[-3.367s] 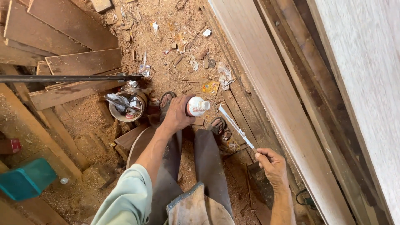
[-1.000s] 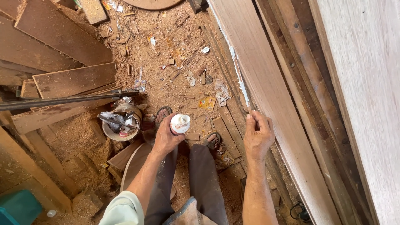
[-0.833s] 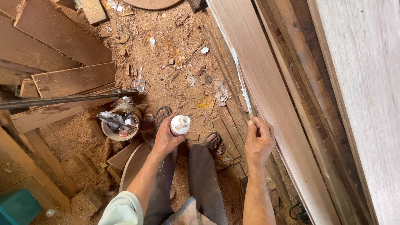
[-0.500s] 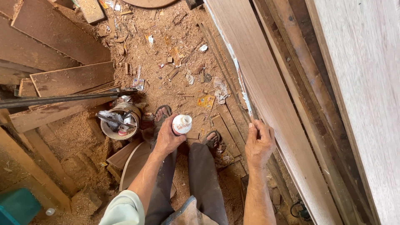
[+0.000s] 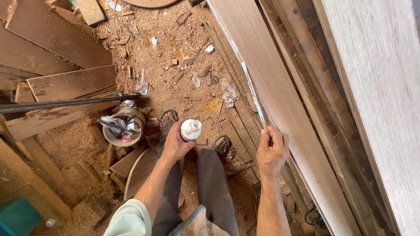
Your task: Applying and spreading wood glue along the edge of a wooden board using a bottle and a stick.
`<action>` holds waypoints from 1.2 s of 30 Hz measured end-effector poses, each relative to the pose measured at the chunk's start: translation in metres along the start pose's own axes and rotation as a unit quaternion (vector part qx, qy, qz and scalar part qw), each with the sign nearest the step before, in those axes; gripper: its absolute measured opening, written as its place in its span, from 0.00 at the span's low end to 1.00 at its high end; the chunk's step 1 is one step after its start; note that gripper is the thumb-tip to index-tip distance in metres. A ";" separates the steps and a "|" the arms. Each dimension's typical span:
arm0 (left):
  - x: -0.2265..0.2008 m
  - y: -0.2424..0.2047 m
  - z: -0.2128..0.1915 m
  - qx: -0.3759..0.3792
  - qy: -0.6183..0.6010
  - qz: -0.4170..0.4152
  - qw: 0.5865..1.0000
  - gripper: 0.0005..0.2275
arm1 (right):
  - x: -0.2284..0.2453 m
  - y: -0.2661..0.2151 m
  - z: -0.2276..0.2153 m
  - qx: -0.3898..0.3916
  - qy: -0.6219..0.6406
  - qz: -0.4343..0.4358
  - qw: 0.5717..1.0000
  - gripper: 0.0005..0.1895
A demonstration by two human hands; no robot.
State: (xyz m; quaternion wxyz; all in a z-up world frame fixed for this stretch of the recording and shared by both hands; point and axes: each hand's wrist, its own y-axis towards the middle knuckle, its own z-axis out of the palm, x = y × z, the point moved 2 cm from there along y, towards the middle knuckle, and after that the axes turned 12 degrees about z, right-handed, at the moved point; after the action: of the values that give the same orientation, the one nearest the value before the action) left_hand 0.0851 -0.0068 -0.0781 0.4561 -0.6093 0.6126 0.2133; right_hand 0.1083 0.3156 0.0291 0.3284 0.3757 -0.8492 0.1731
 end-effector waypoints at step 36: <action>-0.004 -0.009 0.001 0.006 0.001 0.016 1.000 0.40 | -0.023 -0.020 -0.009 0.014 -0.026 -0.020 0.999 0.07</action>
State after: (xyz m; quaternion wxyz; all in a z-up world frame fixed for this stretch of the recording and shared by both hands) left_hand 0.0930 -0.0057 -0.0727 0.4560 -0.5970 0.6237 0.2163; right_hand 0.1383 0.3194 0.0206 0.3040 0.4014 -0.8474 0.1686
